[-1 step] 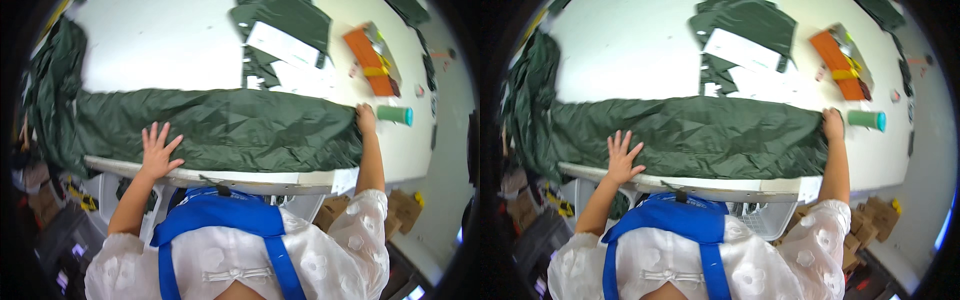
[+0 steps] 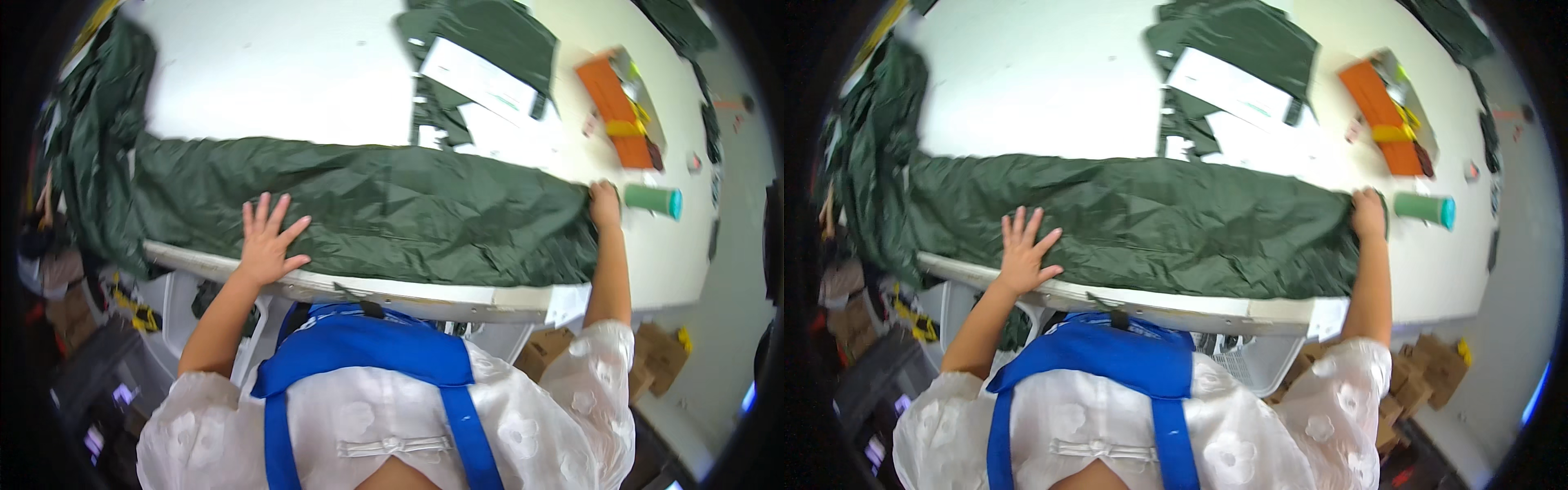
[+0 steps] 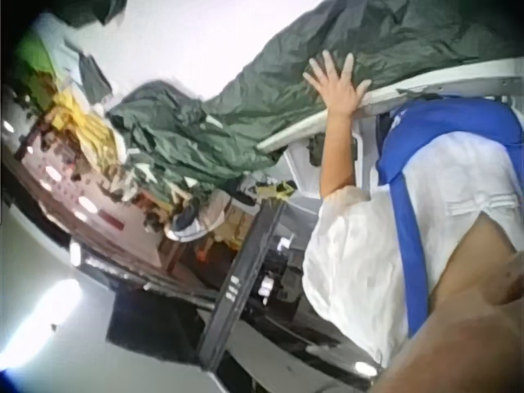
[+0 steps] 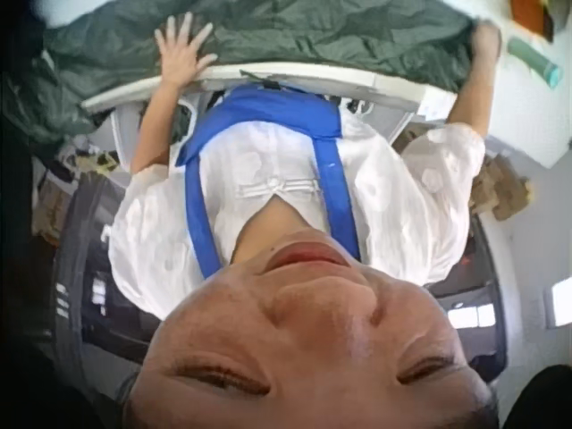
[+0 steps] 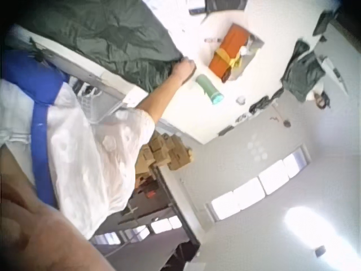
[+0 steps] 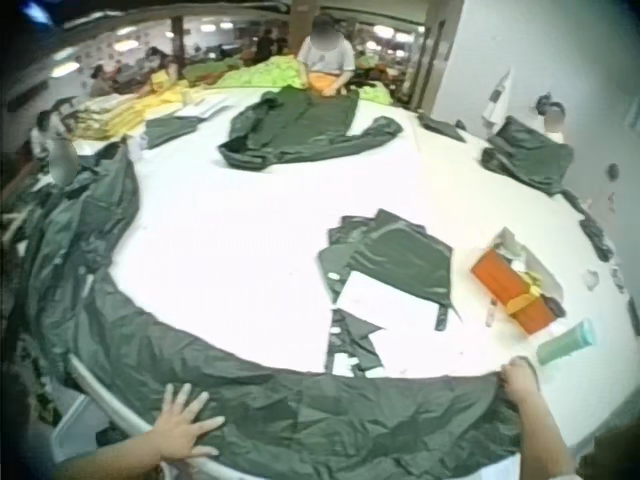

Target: The person folds a green jacket on a white table. They smooth the fabric, fold the sleeves inward, and fold the body into a compact rectangle. The folded jacket is placed on a stack of similar folded items.

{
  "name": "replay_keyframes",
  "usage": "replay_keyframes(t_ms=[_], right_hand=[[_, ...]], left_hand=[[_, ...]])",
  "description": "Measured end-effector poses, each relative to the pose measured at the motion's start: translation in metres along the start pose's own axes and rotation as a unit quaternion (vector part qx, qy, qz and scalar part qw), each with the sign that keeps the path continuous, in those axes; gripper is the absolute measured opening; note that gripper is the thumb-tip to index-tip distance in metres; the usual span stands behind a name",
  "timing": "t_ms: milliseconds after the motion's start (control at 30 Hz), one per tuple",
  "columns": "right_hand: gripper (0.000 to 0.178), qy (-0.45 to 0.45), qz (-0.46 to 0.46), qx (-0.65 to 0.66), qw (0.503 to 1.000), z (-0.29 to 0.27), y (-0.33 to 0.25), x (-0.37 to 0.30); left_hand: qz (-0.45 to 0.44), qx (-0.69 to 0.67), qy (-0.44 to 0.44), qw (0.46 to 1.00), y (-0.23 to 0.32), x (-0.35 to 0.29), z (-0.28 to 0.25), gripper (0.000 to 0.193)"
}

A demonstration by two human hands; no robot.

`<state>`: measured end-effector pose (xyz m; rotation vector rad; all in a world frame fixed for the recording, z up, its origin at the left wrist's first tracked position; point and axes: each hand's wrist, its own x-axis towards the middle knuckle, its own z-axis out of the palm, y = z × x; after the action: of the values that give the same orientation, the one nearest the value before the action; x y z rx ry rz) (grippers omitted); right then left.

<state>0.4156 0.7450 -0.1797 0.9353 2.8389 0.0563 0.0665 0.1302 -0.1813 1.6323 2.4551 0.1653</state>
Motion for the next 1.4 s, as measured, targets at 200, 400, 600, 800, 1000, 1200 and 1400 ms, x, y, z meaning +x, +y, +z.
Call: replay_keyframes(t_ms=[200, 400, 600, 800, 1000, 1200, 1400], right_hand=[[0.065, 0.105, -0.158, 0.075, 0.979, -0.099, -0.233, -0.002], [0.058, 0.027, -0.353, 0.124, 0.927, -0.043, -0.462, -0.035], [0.059, 0.040, -0.353, 0.081, 0.931, -0.029, -0.463, -0.030], [0.049, -0.043, -0.204, 0.178, 0.962, -0.040, -0.495, -0.026], [0.052, 0.048, -0.128, 0.066, 0.989, -0.017, -0.548, -0.047], [0.053, 0.037, -0.119, 0.062, 0.990, -0.018, -0.552, -0.045], [0.049, 0.078, -0.218, 0.140, 0.963, -0.079, -0.605, -0.021]], left_hand=[[-0.002, -0.040, 0.023, 0.999, -0.005, -0.015, 0.009, 0.069], [-0.013, -0.101, 0.011, 0.995, -0.027, -0.027, 0.002, 0.064], [-0.439, 0.058, 0.068, 0.894, -0.157, -0.139, 0.001, 0.060], [-0.443, 0.026, 0.253, 0.860, -0.259, -0.116, -0.041, 0.062], [-0.565, -0.044, 0.199, 0.800, -0.355, -0.005, -0.072, 0.045], [-0.514, -0.102, 0.255, 0.813, -0.396, -0.004, -0.043, 0.025], [-0.398, 0.000, 0.331, 0.856, -0.346, -0.073, -0.071, 0.047]])
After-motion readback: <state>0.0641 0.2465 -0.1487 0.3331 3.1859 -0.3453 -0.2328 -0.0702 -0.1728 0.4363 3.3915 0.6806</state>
